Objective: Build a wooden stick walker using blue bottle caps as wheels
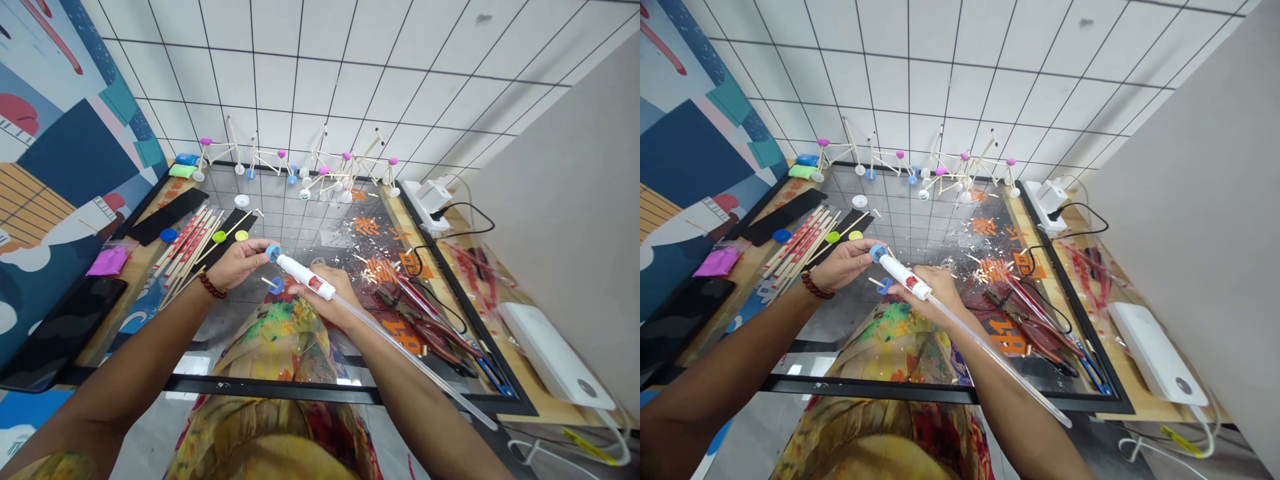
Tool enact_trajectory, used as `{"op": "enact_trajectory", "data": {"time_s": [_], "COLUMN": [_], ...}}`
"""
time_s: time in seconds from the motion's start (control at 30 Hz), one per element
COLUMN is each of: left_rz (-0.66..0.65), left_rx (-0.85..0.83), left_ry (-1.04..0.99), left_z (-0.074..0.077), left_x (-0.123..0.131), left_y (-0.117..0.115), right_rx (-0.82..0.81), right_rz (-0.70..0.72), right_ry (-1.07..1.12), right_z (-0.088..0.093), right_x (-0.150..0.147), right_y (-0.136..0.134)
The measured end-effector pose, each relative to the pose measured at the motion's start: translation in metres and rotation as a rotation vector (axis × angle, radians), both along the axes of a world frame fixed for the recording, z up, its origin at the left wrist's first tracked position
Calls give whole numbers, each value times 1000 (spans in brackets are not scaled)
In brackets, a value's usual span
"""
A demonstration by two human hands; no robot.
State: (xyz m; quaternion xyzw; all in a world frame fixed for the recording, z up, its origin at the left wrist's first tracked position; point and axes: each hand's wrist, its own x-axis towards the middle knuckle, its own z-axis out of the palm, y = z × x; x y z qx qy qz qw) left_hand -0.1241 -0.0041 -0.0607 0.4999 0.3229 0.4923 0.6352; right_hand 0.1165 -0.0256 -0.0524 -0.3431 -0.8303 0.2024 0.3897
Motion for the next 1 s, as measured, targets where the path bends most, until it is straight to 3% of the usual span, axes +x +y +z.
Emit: {"op": "enact_trajectory", "data": {"time_s": [1.0], "left_rz": [-30], "left_rx": [3], "left_ry": [6], "left_z": [1], "left_x": [0], "left_y": [0], "right_rx": [-12], "right_rz": [-42], "right_ry": [-29], "right_z": [0], "right_x": [0], "right_y": [-2]}}
